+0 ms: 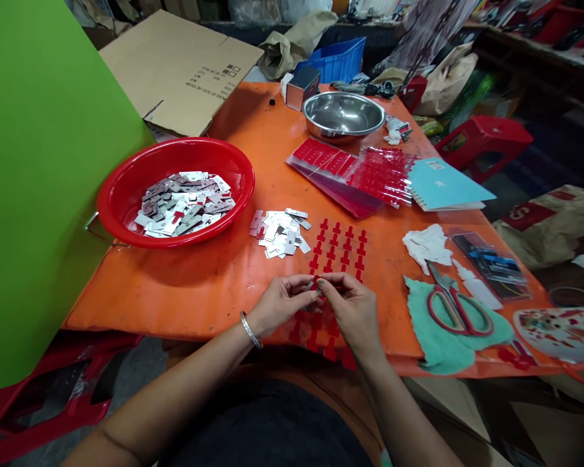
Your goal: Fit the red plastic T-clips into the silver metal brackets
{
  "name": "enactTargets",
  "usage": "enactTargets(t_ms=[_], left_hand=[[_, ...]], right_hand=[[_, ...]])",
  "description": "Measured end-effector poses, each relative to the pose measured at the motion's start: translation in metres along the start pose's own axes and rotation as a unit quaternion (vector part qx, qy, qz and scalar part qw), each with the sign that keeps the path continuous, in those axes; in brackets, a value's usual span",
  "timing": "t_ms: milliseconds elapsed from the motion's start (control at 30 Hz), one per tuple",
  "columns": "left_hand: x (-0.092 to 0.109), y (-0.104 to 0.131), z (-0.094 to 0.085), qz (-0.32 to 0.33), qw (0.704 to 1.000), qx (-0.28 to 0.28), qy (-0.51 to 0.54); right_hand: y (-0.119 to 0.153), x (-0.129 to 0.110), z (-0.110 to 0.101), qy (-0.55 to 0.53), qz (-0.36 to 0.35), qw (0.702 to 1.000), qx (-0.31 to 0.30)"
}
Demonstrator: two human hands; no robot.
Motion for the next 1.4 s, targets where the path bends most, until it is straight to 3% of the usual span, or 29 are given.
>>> enactTargets(t_ms=[167,400,467,533,600,667,767,833,900,967,1000,1033,1100,1200,1300,1400], left_hand=[[0.001,0.000,-0.008,-0.023,0.997,0.078,0.012],[0.000,0.003,-0.018,-0.014,0.995,0.094,-0.032],[0.012,0.009,-0.027,-0.002,0.992,0.102,-0.068],[0.039,0.019,-0.042,0.045,0.980,0.142,-0.129],[0.080,0.034,-0.064,0.131,0.943,0.225,-0.209],[0.122,0.051,-0.091,0.207,0.878,0.322,-0.287],[0.166,0.068,-0.132,0.224,0.776,0.427,-0.407],[0.181,0.071,-0.156,0.194,0.716,0.469,-0.479],[0.187,0.071,-0.168,0.171,0.660,0.490,-0.543],[0.188,0.073,-0.164,0.197,0.622,0.495,-0.573],[0.186,0.075,-0.156,0.228,0.618,0.492,-0.569],[0.183,0.076,-0.146,0.263,0.626,0.484,-0.552],[0.171,0.076,-0.124,0.308,0.677,0.452,-0.492],[0.136,0.058,-0.098,0.274,0.805,0.367,-0.376],[0.089,0.028,-0.080,0.154,0.925,0.260,-0.232],[0.049,0.004,-0.066,0.065,0.975,0.203,-0.067]], right_hand=[[0.002,0.004,0.005,-0.078,0.044,0.996,-0.022],[0.000,0.007,0.020,-0.061,0.052,0.996,-0.050],[-0.005,0.009,0.026,-0.041,0.043,0.995,-0.085],[-0.015,0.010,0.030,0.001,0.017,0.994,-0.105],[-0.029,0.009,0.031,0.079,-0.043,0.991,-0.096],[-0.044,0.006,0.034,0.182,-0.128,0.972,-0.074],[-0.063,0.003,0.045,0.305,-0.232,0.922,-0.060],[-0.072,0.005,0.055,0.349,-0.256,0.898,-0.074],[-0.077,0.009,0.063,0.381,-0.257,0.883,-0.097],[-0.079,0.012,0.068,0.402,-0.259,0.871,-0.112],[-0.078,0.013,0.070,0.405,-0.265,0.867,-0.118],[-0.077,0.012,0.070,0.401,-0.275,0.866,-0.119],[-0.075,0.010,0.068,0.371,-0.294,0.875,-0.102],[-0.072,0.004,0.054,0.277,-0.275,0.920,-0.025],[-0.070,0.008,0.038,0.135,-0.146,0.979,0.045],[-0.062,0.020,0.038,-0.056,0.024,0.996,0.059]])
Point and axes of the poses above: each hand's wrist, its own y-axis away from the middle knuckle, its own z-axis out of the palm, x = y × z, the point moved 5 cm from there along -y, towards the middle knuckle, and after that the axes turned 4 degrees about -z, right-handed, at the moved point
